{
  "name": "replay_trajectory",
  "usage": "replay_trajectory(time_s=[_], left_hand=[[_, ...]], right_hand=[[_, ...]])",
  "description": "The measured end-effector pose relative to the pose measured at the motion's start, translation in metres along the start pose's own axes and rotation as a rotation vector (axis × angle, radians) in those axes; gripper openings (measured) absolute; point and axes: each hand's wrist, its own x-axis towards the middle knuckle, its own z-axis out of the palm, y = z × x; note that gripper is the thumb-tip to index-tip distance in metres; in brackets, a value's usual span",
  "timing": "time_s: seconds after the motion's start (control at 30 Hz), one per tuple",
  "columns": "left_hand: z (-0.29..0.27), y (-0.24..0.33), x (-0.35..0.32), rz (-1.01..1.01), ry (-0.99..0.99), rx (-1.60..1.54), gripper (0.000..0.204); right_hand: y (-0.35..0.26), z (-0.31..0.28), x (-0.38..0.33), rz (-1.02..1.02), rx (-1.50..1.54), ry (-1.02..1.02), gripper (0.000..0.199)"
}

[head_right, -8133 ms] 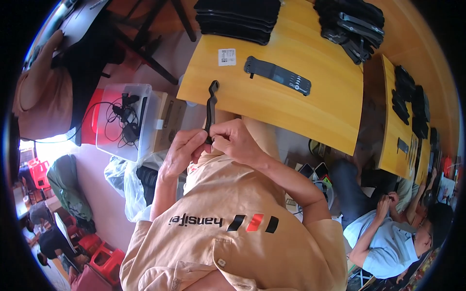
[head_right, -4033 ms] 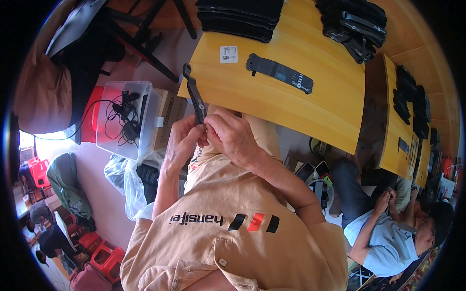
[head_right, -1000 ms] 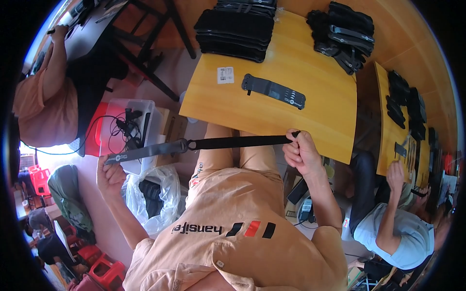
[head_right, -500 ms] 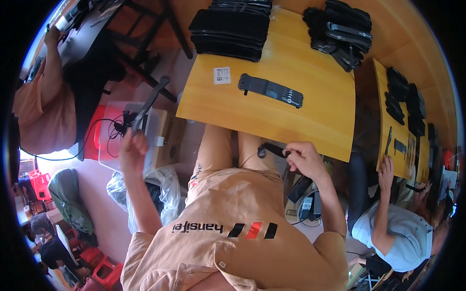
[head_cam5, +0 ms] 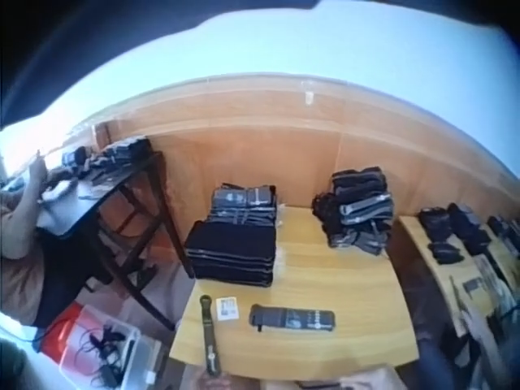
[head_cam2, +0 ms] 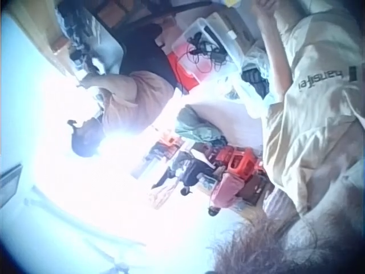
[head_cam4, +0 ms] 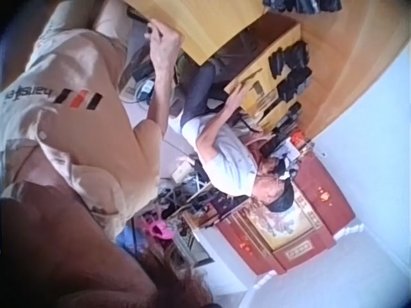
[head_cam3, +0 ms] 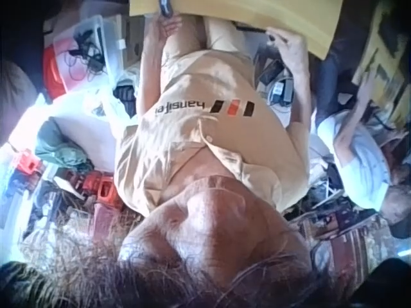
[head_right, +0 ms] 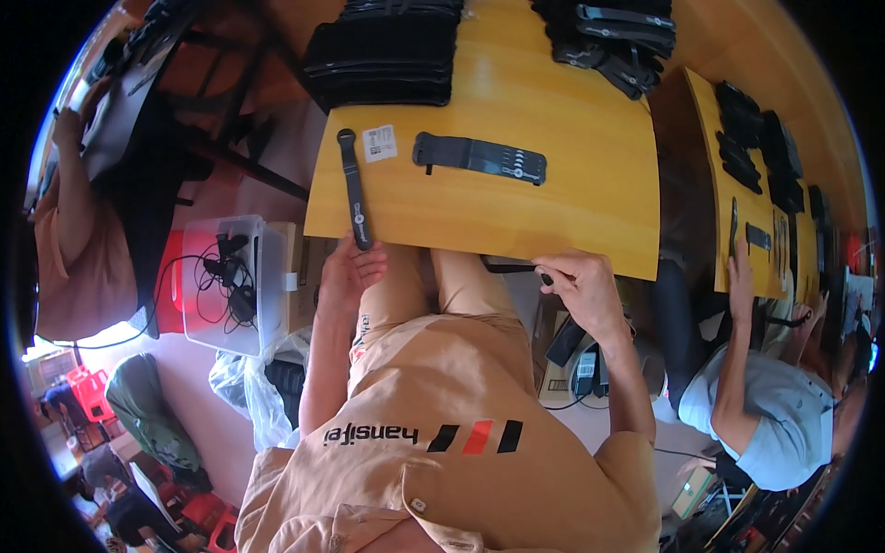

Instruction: Bundling a stack of black corrugated bellows components using a plastic strap.

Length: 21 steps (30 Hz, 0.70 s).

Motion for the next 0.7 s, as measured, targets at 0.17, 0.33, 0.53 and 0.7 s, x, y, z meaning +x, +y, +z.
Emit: replay_trajectory(time_s=[0.17, 0.33, 0.53, 0.7], left_hand=[[-0.008, 0.01, -0.016, -0.071, 0.011, 0.13, 0.062], [-0.021, 0.015, -0.015, 0.024, 0.158, 0.315, 0.059], [-0.002, 0.015, -0.025, 0.656, 0.461, 0.484, 0.03], [0.089, 0.024, -0.062, 0.921, -0.137, 0.682, 0.021]], right_hand=[[0.002, -0.012, -0.001, -0.057, 0.083, -0.064, 0.01], [-0.009, -0.01, 0.002, -0.051, -0.035, -0.088, 0.016], [-0.017, -0.001, 0.004, -0.058, -0.012, -0.079, 0.018], [-0.035, 0.02, 0.012, -0.288, 0.123, -0.166, 0.019]])
